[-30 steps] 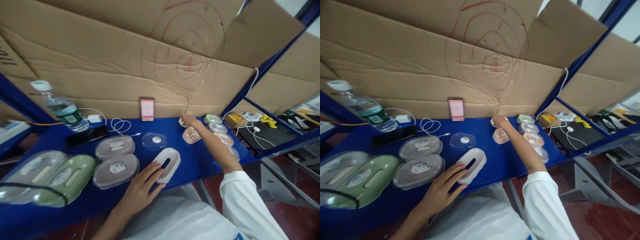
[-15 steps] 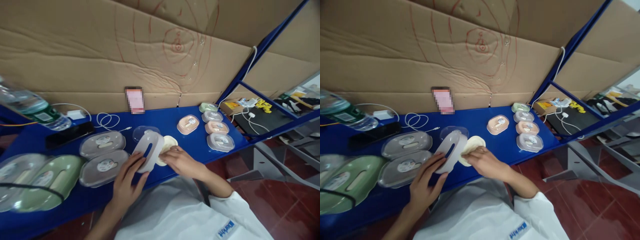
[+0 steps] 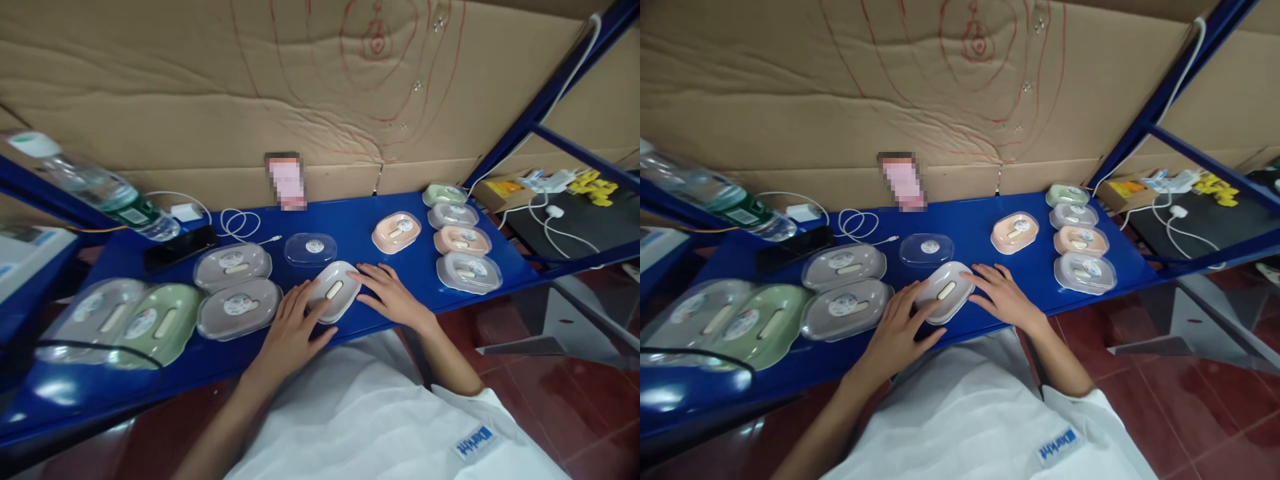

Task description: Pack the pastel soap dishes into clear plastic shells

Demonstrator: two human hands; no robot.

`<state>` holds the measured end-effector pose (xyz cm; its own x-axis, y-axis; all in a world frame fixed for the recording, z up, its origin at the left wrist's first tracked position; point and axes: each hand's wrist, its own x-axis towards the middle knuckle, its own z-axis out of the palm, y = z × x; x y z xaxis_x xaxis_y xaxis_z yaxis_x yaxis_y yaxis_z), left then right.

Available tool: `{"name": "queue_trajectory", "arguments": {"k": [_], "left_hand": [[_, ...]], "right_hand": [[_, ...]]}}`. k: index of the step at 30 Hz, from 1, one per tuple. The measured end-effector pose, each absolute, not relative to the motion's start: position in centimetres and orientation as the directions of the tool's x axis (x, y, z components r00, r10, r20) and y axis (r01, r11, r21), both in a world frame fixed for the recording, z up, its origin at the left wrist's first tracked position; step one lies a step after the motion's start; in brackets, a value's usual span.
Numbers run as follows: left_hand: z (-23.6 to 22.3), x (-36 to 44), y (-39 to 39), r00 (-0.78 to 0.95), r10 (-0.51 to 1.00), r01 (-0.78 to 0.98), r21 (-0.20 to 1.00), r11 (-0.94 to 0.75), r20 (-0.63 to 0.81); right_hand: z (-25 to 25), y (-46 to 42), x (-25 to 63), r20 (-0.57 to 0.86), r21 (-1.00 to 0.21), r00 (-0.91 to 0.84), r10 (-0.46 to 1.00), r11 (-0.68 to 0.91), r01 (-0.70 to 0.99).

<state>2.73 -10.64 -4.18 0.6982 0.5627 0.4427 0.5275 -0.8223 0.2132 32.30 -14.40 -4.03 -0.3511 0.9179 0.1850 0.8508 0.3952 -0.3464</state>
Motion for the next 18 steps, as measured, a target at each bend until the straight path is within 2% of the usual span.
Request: {"name": "queue_trajectory", "arguments": {"k": [5,7,9,12,16,18], "left_hand": [[-3.9,2.6,-10.8,0.681,0.581,0.535,0.239,-0.81,0.445],[-3.8,2.5,-10.8,0.697,0.576,0.504,0.279,-0.817,0.428],[-3.6,2.5,-10.9,0.703,0.569,0.487,0.295,-0.822,0.426],[-3.6,2.4,-11.0,0.704,0.565,0.491,0.28,-0.825,0.43],[-4.2,2.4,-10.9,0.699,0.582,0.511,0.278,-0.813,0.417],[-4.5,2.3,-10.7,0.686,0.598,0.521,0.293,-0.802,0.415]], "right_hand": [[-1.7,-13.9,33.4,0.313,-0.416,-0.323,0.893,0.434,0.799],[0.1,-12.6,33.7,0.32,-0.377,-0.341,0.884,0.449,0.81],[1.6,-10.6,33.1,0.298,-0.31,-0.418,0.858,0.501,0.808],[1.8,-6.8,31.4,0.246,-0.279,-0.527,0.813,0.58,0.765],[-0.7,-4.0,30.2,0.172,-0.244,-0.527,0.832,0.554,0.796],[-1.7,-4.1,30.9,0.182,-0.206,-0.476,0.861,0.506,0.838]]}}
